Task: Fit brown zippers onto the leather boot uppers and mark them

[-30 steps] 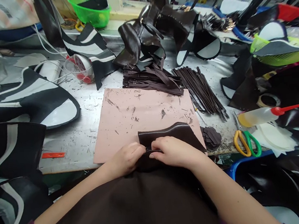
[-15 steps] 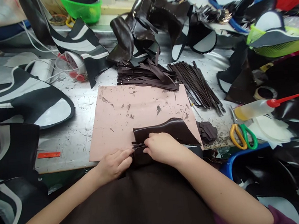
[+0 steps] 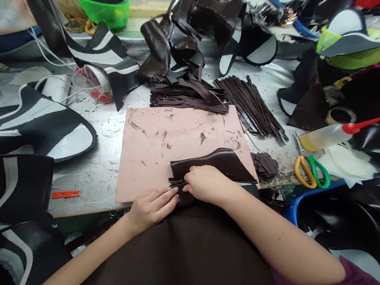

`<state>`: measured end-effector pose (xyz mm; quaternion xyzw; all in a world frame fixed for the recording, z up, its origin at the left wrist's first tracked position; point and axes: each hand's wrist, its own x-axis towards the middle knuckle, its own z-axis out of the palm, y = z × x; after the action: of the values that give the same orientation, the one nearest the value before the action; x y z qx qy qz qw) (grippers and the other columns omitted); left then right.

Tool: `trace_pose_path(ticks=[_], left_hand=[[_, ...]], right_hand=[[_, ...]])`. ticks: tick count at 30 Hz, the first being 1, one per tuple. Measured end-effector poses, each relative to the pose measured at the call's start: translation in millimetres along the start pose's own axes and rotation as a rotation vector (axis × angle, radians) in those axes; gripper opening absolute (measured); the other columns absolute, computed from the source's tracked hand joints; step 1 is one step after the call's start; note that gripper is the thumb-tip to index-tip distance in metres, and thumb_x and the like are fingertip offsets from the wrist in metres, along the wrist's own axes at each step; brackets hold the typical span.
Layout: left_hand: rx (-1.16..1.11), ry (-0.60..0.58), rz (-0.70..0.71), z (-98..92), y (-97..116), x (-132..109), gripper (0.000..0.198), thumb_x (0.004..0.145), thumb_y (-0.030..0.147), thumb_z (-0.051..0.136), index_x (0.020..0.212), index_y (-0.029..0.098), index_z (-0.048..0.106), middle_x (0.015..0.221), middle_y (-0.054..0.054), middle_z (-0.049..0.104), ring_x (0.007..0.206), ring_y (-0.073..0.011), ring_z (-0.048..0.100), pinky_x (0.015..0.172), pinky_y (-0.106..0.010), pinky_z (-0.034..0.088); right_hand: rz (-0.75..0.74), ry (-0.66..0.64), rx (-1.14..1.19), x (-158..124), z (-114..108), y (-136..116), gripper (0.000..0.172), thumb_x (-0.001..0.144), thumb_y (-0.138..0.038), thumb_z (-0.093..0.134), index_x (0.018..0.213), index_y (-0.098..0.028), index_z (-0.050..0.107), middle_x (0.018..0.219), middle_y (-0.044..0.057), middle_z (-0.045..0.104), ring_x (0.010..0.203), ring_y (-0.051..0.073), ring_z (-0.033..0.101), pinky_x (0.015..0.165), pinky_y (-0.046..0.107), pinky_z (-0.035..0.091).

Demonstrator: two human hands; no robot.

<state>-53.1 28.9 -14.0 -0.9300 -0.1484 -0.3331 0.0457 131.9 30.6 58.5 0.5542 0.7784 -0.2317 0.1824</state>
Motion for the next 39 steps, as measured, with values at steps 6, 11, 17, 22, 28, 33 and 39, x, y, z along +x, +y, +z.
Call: trace_pose_path(ticks=[6,11,17,22,28,33,39], left_hand=[[0.014,-0.034,-0.004,0.6,0,0,0.008,0.081,0.012,0.053,0.083,0.017,0.059,0.090,0.001,0.069,0.078,-0.0116,0.062,0.062,-0.022,0.048],[0.038,-0.082,0.003,1.4,-1,2,0.008,0.080,0.012,0.053,0.082,0.018,0.058,0.090,0.003,0.068,0.075,-0.0108,0.060,0.062,-0.022,0.046],[0.116,-0.141,0.002,3.5,3,1,0.006,0.078,0.015,0.054,0.082,0.017,0.058,0.093,0.002,0.067,0.076,-0.0166,0.058,0.059,-0.027,0.041],[0.119,-0.139,-0.013,4.8,5,0,0.009,0.077,0.013,0.052,0.083,0.017,0.057,0.093,0.000,0.066,0.073,-0.0161,0.055,0.062,-0.029,0.037],[0.040,-0.295,0.020,2.6,1,9,0.038,0.084,0.036,0.042,0.107,0.009,0.055,0.094,-0.008,0.063,0.074,-0.0195,0.051,0.066,-0.033,0.035],[0.058,-0.364,0.030,3.0,0,14,0.053,0.084,0.050,0.037,0.111,0.007,0.054,0.095,-0.010,0.060,0.078,-0.0219,0.049,0.066,-0.034,0.032],[0.041,-0.351,0.061,3.5,-4,20,0.042,0.085,0.041,0.039,0.103,0.009,0.059,0.091,-0.008,0.061,0.073,-0.0199,0.049,0.061,-0.033,0.032]], right_hand=[[-0.007,0.002,0.011,1,0,2,0.025,0.084,-0.034,0.046,0.077,-0.018,0.064,0.081,0.006,0.061,0.071,0.018,0.060,0.060,0.025,0.041],[-0.008,0.000,0.012,2,0,2,0.025,0.083,-0.034,0.047,0.077,-0.018,0.064,0.082,0.006,0.062,0.071,0.017,0.060,0.059,0.025,0.040],[0.099,0.059,-0.054,-8,-4,4,0.031,0.080,-0.041,0.047,0.075,-0.015,0.062,0.078,0.008,0.063,0.075,0.021,0.059,0.064,0.029,0.038],[0.088,0.036,0.064,-11,-4,13,0.019,0.082,-0.028,0.044,0.073,-0.018,0.057,0.082,0.004,0.063,0.077,0.017,0.058,0.066,0.028,0.035],[0.139,0.049,0.084,-4,-2,15,0.022,0.082,-0.027,0.042,0.067,-0.018,0.056,0.077,0.005,0.064,0.072,0.017,0.059,0.061,0.026,0.034],[0.086,0.023,0.077,-1,-1,18,0.021,0.081,-0.028,0.046,0.070,-0.018,0.060,0.083,0.005,0.065,0.078,0.018,0.059,0.067,0.028,0.036],[0.076,0.021,0.027,2,-1,17,0.019,0.079,-0.027,0.047,0.071,-0.017,0.061,0.083,0.007,0.065,0.078,0.020,0.060,0.070,0.031,0.038]])
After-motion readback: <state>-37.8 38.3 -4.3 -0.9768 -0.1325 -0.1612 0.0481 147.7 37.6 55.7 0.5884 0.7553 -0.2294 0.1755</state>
